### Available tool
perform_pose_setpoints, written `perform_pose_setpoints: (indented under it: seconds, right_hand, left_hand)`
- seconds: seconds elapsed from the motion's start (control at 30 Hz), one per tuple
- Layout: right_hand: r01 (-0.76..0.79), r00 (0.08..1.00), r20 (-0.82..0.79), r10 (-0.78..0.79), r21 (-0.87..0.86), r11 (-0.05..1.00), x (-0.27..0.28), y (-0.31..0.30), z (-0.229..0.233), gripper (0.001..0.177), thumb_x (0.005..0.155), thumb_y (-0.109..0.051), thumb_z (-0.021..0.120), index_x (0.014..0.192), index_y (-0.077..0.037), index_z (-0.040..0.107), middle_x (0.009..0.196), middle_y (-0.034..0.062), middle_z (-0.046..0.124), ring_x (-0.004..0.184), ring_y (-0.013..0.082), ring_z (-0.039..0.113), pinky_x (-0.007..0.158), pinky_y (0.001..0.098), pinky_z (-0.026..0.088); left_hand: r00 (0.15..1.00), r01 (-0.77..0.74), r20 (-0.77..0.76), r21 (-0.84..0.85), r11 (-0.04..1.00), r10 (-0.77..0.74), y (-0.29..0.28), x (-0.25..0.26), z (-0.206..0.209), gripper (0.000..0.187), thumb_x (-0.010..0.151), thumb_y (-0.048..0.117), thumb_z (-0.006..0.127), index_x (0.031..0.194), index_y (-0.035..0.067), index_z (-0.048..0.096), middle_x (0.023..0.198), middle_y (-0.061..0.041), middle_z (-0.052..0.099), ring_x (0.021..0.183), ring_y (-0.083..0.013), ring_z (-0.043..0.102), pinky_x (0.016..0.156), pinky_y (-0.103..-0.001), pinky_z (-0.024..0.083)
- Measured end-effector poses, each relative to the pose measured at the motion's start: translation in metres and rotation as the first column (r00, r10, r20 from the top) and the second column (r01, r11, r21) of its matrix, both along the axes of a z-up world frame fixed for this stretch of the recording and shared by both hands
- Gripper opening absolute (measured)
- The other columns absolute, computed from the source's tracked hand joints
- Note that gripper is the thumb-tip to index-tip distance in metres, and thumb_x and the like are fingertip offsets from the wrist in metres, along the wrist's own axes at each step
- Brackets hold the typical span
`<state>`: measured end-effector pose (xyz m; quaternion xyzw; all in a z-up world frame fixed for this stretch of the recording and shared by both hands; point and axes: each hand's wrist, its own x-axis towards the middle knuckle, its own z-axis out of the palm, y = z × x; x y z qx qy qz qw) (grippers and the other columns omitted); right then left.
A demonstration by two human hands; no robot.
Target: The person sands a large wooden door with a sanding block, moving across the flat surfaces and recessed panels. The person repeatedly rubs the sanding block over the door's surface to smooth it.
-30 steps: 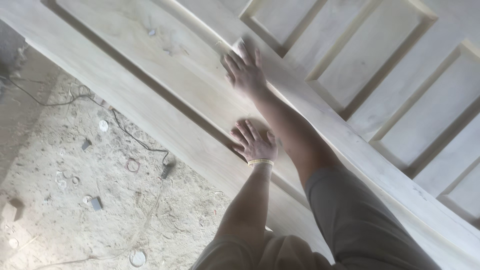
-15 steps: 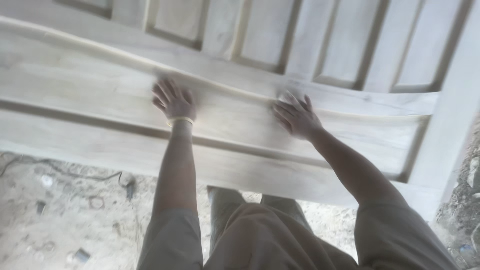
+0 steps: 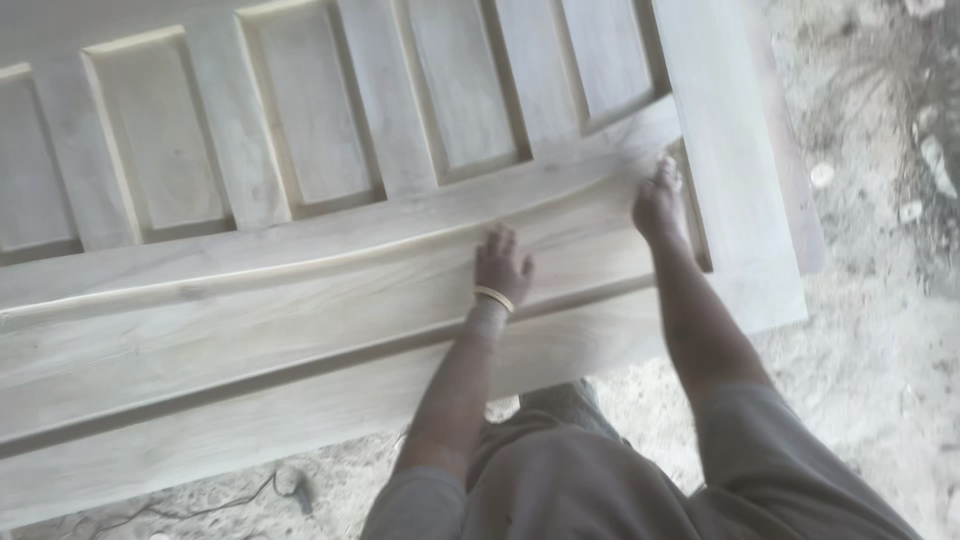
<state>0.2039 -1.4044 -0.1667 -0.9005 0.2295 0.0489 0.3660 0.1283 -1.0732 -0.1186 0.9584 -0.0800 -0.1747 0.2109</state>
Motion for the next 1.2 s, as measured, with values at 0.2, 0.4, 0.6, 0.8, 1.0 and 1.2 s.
perform_pose_setpoints:
  seconds: [0.2,0.4,0.6,0.8,1.0,1.2]
  right_hand:
    - [0.056,0.997,-0.046,-0.066,-0.201,0.978,0.001,0.2,-0.049,0.08,0.099,-0.032,0.048,0.16,0.005,0.013,0.168,0.025,0.019,0.158,0.0382,0.009,0.127,0.0493,0.003]
    - [0.196,0.98,-0.033,-0.197,-0.042,0.98,-0.012,0.28,0.002,0.074,0.102,-0.025,0.048,0.161,0.005,0.014,0.167,0.029,0.016,0.157,0.0422,0.003,0.128,0.0507,0.002]
    - [0.586,0.8,0.107,-0.59,0.063,0.808,0.03,0.23,0.031,0.063,0.103,-0.021,0.041,0.158,0.005,0.025,0.162,0.0281,0.03,0.155,0.041,0.017,0.127,0.0462,0.012]
    - [0.568,0.823,0.16,-0.545,-0.192,0.801,-0.005,0.414,0.014,0.067,0.098,-0.025,0.049,0.153,0.009,0.03,0.158,0.0302,0.039,0.152,0.045,0.023,0.124,0.0509,0.014]
    - [0.624,0.782,0.142,-0.607,-0.187,0.759,0.02,0.308,-0.009,0.061,0.105,-0.026,0.044,0.154,0.008,0.031,0.158,0.0296,0.039,0.153,0.0415,0.028,0.129,0.0466,0.016]
    - [0.63,0.771,0.126,-0.624,-0.007,0.777,0.042,0.182,0.003,0.059,0.105,-0.024,0.042,0.156,0.003,0.03,0.161,0.0266,0.034,0.152,0.0402,0.025,0.125,0.0446,0.018]
  left_hand:
    - [0.984,-0.031,0.174,0.309,0.951,-0.024,0.14,-0.005,-0.001,0.083,0.102,0.063,0.035,0.165,0.011,0.019,0.173,-0.016,0.009,0.159,-0.036,0.003,0.128,-0.053,0.0]
    - [0.919,-0.389,0.084,0.365,0.846,0.386,0.259,-0.025,0.02,0.108,0.091,0.075,0.041,0.163,0.004,0.003,0.169,-0.024,-0.006,0.155,-0.0437,-0.006,0.121,-0.06,0.0]
    - [0.954,-0.209,0.281,0.382,0.9,0.102,0.334,-0.035,0.002,0.1,0.095,0.063,0.044,0.165,0.001,0.009,0.17,-0.029,0.001,0.156,-0.0493,0.004,0.124,-0.064,0.007]
    - [0.953,-0.188,0.294,0.366,0.912,0.078,0.348,-0.027,-0.005,0.097,0.092,0.059,0.047,0.161,-0.002,0.016,0.167,-0.034,0.006,0.154,-0.0518,0.008,0.121,-0.067,0.011]
    - [0.955,-0.174,0.291,0.403,0.898,0.054,0.349,-0.042,-0.002,0.092,0.093,0.057,0.046,0.159,-0.002,0.023,0.167,-0.034,0.011,0.156,-0.0501,0.013,0.121,-0.068,0.014]
    - [0.952,-0.154,0.307,0.424,0.893,0.018,0.352,-0.027,-0.005,0.093,0.092,0.057,0.045,0.159,-0.004,0.024,0.165,-0.037,0.011,0.154,-0.0523,0.013,0.119,-0.07,0.014]
